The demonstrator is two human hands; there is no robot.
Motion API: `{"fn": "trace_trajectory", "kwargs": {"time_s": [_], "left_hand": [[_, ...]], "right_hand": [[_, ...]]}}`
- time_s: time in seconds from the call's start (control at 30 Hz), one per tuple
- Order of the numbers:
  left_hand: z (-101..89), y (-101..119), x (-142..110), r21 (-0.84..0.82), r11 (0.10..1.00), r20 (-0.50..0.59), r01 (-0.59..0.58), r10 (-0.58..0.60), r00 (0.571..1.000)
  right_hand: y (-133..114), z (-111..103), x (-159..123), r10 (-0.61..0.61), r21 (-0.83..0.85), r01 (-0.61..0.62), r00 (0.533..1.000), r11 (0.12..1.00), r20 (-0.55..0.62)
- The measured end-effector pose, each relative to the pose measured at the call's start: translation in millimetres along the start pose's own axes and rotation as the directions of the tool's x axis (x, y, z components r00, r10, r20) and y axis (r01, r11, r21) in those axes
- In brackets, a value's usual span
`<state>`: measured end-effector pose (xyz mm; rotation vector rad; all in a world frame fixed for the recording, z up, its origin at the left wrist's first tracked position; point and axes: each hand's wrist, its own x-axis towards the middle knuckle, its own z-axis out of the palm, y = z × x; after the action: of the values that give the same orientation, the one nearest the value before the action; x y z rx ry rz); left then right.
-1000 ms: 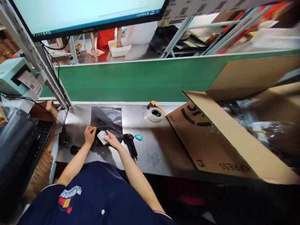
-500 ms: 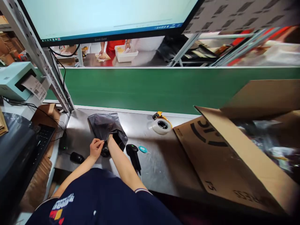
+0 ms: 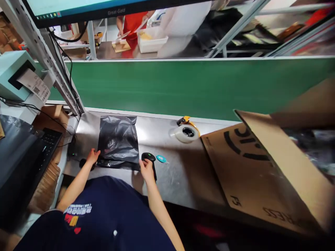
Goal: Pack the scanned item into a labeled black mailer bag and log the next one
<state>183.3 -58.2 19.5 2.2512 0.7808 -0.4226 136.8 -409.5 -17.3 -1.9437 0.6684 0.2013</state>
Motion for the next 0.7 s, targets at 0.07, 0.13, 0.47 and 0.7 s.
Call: {"fn": "trace_trajectory", "kwargs": {"time_s": [0.07,0.13,0.47,0.7], "left_hand": [[6.0,11.6,9.9,0.007,1.0,-0.009,0.029,-0.029,1.0],[13.5,17.5,13.8,-0.002,0.999,-0.021,0.04,-0.04,0.999],[38.5,-11.3,-30.3,-0.135,0.988,-0.094,0.069,-0.082,0.992],[42.7,-41.4,-81.2,-0.329,0.902,0.19,0.28,-0.227,0.955]], "right_hand": [[-8.1,17.2,10.7,0.028,-0.07,-0.026,0.999,0.997,0.032],[-15.3,28.8,18.0,0.055,-0.154,-0.048,0.998,0.987,0.039],[26.9,-14.9,15.0,0.022,-0.357,0.012,0.995,0.934,0.093],[10.5,19.0,-33.7,-0.444,-0.424,0.54,0.841,0.728,0.309]]}}
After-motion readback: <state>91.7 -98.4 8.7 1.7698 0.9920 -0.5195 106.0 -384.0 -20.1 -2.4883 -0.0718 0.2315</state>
